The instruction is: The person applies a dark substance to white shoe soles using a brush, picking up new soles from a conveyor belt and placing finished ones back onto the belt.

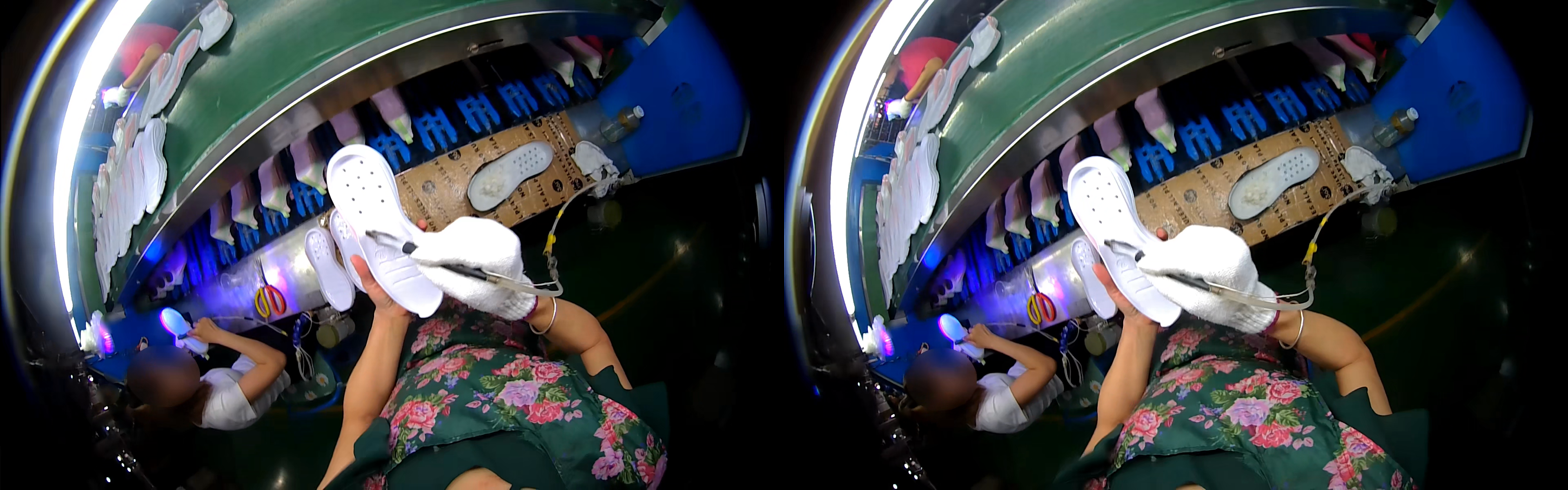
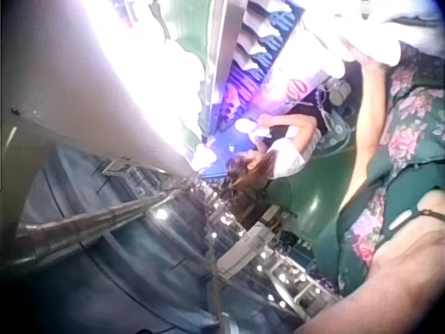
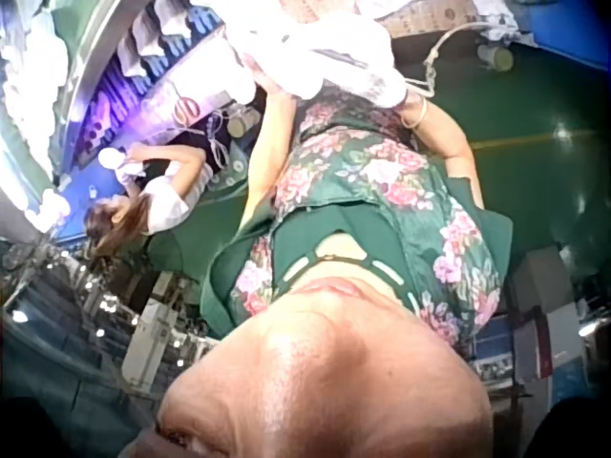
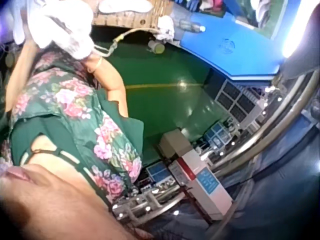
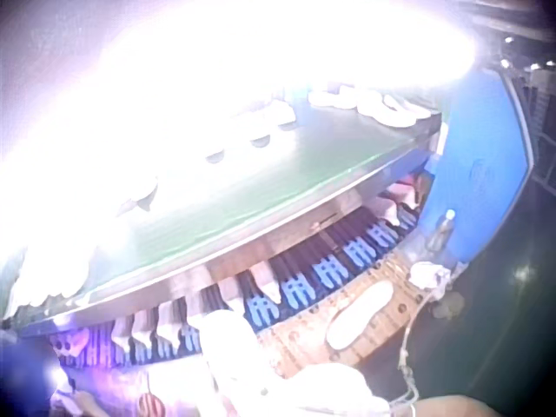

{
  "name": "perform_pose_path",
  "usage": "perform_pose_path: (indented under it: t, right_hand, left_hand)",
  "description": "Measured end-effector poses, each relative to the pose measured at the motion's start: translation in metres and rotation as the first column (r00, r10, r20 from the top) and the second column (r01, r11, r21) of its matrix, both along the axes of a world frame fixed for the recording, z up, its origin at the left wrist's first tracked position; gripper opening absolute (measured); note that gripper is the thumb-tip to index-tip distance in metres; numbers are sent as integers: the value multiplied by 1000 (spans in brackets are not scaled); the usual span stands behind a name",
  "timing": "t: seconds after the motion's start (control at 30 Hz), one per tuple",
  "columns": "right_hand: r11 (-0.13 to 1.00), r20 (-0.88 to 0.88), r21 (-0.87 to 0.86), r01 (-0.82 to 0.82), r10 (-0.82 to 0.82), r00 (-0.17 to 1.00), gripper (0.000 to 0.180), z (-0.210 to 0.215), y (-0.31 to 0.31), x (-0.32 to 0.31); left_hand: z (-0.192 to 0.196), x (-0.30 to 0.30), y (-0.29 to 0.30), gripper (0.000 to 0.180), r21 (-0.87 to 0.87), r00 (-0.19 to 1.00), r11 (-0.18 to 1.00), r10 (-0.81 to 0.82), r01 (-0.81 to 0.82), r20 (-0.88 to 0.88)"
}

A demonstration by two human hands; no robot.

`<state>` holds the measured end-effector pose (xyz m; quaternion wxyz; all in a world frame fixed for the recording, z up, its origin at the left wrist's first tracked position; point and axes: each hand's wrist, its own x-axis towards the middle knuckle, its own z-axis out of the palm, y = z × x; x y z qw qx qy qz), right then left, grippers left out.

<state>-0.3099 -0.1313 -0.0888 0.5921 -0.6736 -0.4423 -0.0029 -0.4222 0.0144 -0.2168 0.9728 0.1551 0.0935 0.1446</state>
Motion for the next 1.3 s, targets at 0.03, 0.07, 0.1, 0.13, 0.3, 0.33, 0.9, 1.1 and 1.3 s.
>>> perform_pose_path:
  t: [0.03, 0.07, 0.1, 0.13, 0.3, 0.33, 0.9, 1.1, 1.3]
  right_hand:
    - [1000, -3, 17, 19, -19, 1000, 20, 2, 1, -1]
    - [999, 7, 13, 33, -33, 999, 19, 2, 1, 1]
    - [999, 26, 11, 34, -34, 999, 20, 3, 1, 2]
    - [999, 43, 39, 24, -25, 999, 24, 1, 3, 3]
    - [997, -16, -12, -82, 82, 996, 40, -9, 10, 3]
    - [997, -36, -34, -70, 69, 997, 43, -9, 11, 0]
    - [996, 65, 53, 66, -69, 996, 28, 12, 43, -16]
    - [993, -210, 110, 48, -24, 977, 33, -3, 38, -21]
    - [992, 106, 44, -114, 109, 988, 50, -20, 35, -6]
  left_hand:
    - [-4, 2, 2, 99, 15, 1000, 1000, 5, -5, -10]
    - [8, 7, -7, 102, -43, 998, 999, 28, -30, -52]
    - [9, 10, -8, 104, -51, 999, 998, 22, -24, -39]
    - [8, 10, -10, 104, -19, 993, 998, 57, -60, -104]
    - [17, 22, -23, 100, 82, 950, 977, 212, -199, -231]
    - [18, 24, -25, 100, 90, 950, 976, 213, -197, -229]
    - [12, 34, -12, 98, 102, 974, 986, 147, -131, -170]
    - [13, 37, -6, 97, 77, 985, 992, 111, -101, -135]
    - [8, 36, 8, 97, 12, 998, 998, 59, -58, -38]
